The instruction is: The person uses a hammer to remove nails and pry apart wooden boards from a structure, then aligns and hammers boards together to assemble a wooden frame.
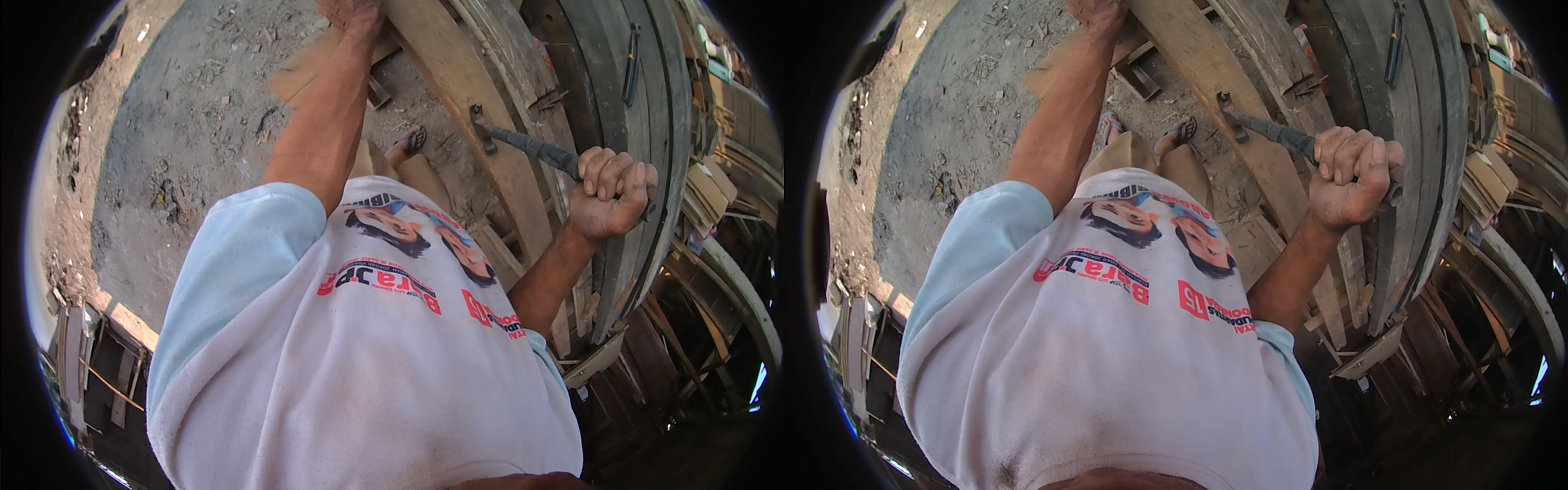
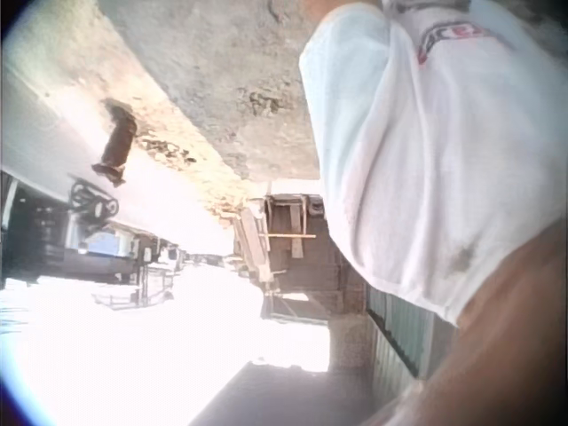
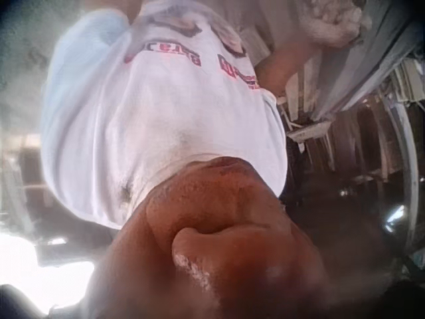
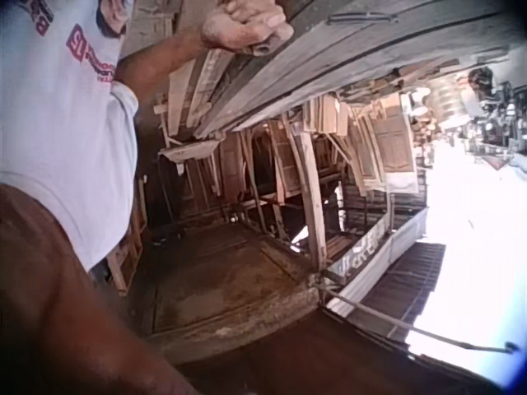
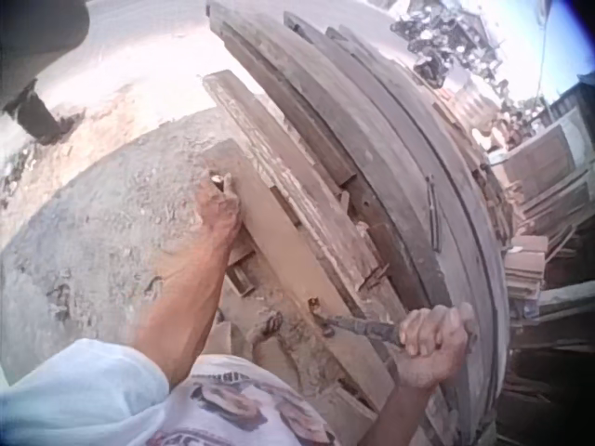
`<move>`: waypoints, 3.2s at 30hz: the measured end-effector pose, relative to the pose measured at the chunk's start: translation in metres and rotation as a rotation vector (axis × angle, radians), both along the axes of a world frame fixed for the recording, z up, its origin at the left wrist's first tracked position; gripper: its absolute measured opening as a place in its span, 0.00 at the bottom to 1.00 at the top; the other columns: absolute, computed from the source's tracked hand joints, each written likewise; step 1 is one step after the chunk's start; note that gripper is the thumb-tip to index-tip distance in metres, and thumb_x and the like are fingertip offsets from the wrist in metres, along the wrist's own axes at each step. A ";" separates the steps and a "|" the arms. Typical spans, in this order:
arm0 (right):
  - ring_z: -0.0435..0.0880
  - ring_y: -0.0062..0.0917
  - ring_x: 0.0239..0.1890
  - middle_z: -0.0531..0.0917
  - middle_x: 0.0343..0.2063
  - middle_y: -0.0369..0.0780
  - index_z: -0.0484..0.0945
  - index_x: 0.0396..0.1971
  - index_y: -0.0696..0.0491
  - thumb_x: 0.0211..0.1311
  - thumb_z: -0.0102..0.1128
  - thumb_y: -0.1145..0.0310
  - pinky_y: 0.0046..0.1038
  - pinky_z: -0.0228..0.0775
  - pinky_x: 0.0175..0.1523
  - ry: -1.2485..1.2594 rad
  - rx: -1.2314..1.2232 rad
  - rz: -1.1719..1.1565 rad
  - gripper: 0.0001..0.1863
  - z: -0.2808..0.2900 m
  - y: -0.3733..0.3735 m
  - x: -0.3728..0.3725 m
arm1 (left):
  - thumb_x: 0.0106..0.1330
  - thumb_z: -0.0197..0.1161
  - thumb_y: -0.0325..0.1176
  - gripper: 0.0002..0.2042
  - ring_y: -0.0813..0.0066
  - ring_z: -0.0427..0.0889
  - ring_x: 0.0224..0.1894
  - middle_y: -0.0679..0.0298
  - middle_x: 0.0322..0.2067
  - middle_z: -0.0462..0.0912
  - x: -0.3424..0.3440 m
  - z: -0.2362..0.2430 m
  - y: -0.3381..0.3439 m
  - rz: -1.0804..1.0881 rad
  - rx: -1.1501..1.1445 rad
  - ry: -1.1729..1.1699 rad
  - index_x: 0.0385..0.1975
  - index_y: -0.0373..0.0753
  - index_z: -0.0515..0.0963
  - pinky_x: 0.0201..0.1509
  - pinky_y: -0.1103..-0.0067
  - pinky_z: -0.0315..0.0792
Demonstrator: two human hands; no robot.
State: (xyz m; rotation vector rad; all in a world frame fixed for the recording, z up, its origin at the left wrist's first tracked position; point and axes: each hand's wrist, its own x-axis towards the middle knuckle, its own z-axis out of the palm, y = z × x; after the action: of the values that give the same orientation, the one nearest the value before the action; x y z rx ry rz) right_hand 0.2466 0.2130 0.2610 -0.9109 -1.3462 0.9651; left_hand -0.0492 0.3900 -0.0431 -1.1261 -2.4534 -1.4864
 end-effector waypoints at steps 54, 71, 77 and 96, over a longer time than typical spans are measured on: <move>0.58 0.15 0.13 0.62 0.13 0.29 0.58 0.20 0.44 0.77 0.40 0.65 0.25 0.58 0.23 0.187 -0.013 -0.054 0.19 0.009 -0.042 0.084 | 0.70 0.64 0.35 0.11 0.43 0.80 0.44 0.42 0.40 0.81 0.016 0.051 -0.019 -0.321 -0.038 0.024 0.46 0.38 0.78 0.50 0.56 0.74; 0.59 0.14 0.09 0.62 0.07 0.28 0.63 0.15 0.43 0.74 0.47 0.60 0.22 0.58 0.22 0.515 0.143 -0.620 0.22 0.000 -0.228 0.209 | 0.61 0.74 0.50 0.26 0.40 0.80 0.50 0.40 0.47 0.79 0.018 0.033 -0.020 -0.260 -0.133 0.042 0.52 0.41 0.77 0.52 0.55 0.76; 0.58 0.15 0.10 0.62 0.08 0.29 0.64 0.17 0.45 0.76 0.47 0.60 0.22 0.55 0.22 0.455 0.236 -0.697 0.21 0.027 -0.253 0.193 | 0.65 0.74 0.46 0.19 0.61 0.85 0.40 0.53 0.39 0.86 0.029 0.095 -0.072 -0.712 -0.022 0.062 0.46 0.39 0.81 0.45 0.68 0.79; 0.55 0.14 0.09 0.61 0.10 0.30 0.60 0.23 0.45 0.81 0.45 0.58 0.21 0.53 0.21 0.542 0.188 -0.255 0.20 -0.005 -0.310 0.246 | 0.57 0.70 0.32 0.12 0.47 0.82 0.42 0.54 0.34 0.82 0.258 0.148 -0.326 -1.997 -0.531 -0.078 0.39 0.42 0.76 0.45 0.60 0.75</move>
State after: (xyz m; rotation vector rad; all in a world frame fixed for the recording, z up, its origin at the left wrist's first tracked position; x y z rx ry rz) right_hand 0.4925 -0.0968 0.2555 -0.5995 -0.8202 0.7957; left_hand 0.2086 0.0635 0.1047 -4.0117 -1.0103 -0.5144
